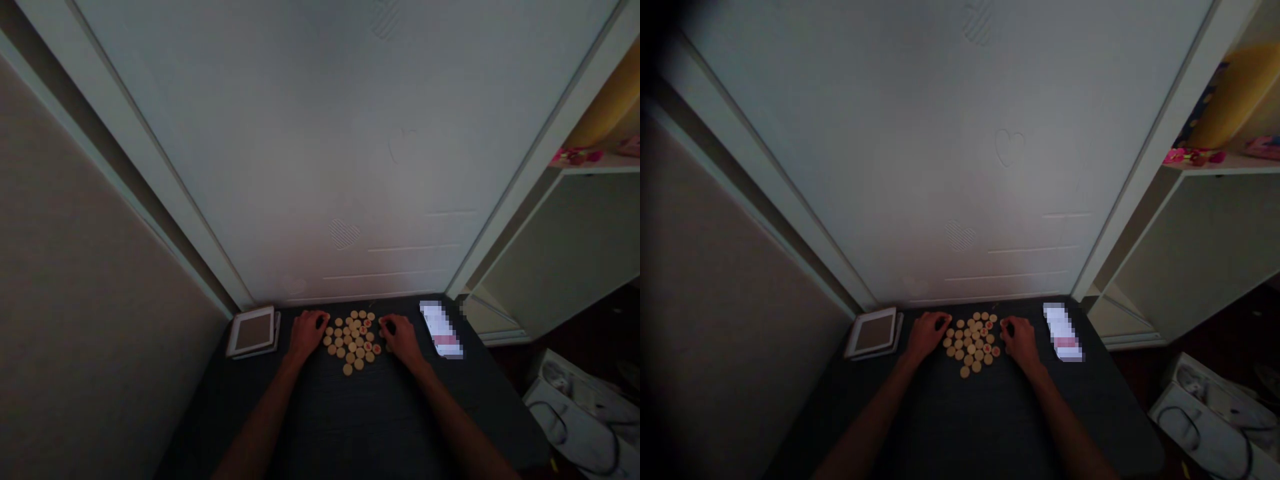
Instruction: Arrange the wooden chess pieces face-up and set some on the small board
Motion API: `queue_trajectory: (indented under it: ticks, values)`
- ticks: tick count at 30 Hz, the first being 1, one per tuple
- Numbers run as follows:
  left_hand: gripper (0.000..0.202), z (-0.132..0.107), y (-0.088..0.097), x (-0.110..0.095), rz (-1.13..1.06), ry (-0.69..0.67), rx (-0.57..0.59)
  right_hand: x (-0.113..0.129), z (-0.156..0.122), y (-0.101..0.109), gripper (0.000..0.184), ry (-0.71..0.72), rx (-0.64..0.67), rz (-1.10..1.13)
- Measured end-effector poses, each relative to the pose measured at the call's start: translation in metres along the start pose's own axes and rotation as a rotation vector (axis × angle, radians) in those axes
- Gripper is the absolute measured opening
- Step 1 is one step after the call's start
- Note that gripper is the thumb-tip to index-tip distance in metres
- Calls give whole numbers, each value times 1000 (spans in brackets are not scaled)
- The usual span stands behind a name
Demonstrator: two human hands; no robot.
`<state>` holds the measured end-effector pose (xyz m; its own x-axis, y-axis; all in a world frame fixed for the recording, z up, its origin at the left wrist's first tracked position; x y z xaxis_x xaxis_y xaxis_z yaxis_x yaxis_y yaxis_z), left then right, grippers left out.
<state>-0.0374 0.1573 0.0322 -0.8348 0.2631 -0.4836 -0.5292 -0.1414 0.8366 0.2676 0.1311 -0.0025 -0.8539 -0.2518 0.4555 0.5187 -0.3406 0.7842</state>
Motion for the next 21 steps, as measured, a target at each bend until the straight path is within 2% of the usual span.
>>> queue_trajectory:
  ticks: [11, 16, 21]
  values:
    - [15, -6, -7, -7, -40, 20, -17, -10, 2, -11, 22, 42, 0, 18]
    - [19, -18, -13, -18, -68, -30, -25, -8, 0, -13, 20, 56, 4, 14]
    - [29, -35, -22, -27, -110, -59, -54, -4, -11, -11, 28, 58, 2, 23]
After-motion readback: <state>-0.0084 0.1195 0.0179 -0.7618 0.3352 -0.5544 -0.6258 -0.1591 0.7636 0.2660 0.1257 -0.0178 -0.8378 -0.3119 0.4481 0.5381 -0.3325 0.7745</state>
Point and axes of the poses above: each hand's wrist, its own z-axis towards the middle knuckle, its own y-axis out of the back of the hand, x = y × z, the point moved 2 cm from there along z, towards the middle knuckle, and after that the axes turned 6 degrees about -z, right-handed, at the moved point
